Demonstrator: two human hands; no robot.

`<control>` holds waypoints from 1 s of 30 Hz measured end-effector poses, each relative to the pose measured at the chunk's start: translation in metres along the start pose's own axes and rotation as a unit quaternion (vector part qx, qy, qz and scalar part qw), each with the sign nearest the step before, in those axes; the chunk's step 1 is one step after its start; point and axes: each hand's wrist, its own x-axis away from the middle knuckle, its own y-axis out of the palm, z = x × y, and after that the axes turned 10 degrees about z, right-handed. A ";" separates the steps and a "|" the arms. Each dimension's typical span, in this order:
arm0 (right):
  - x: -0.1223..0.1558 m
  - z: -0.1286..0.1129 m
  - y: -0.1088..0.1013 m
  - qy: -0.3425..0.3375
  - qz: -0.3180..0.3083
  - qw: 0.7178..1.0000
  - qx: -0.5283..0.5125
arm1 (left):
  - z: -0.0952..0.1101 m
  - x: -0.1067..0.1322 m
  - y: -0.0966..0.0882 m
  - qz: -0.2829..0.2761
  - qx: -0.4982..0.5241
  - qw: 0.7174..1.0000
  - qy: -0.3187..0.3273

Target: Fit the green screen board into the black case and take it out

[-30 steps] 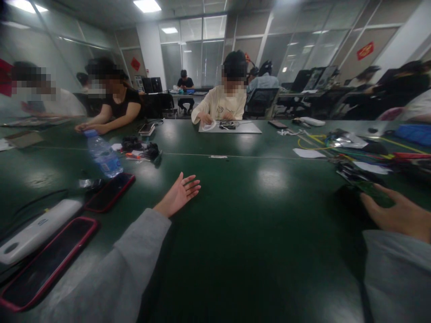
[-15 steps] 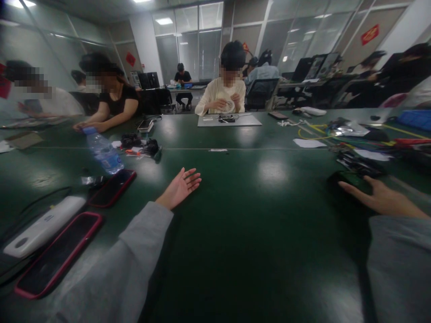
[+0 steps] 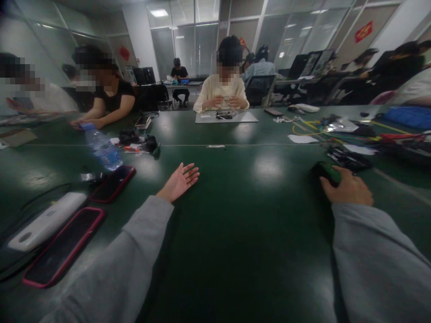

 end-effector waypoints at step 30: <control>0.160 -0.354 -0.103 -0.330 -0.065 0.882 -0.331 | -0.010 0.000 0.005 0.010 -0.066 0.995 0.076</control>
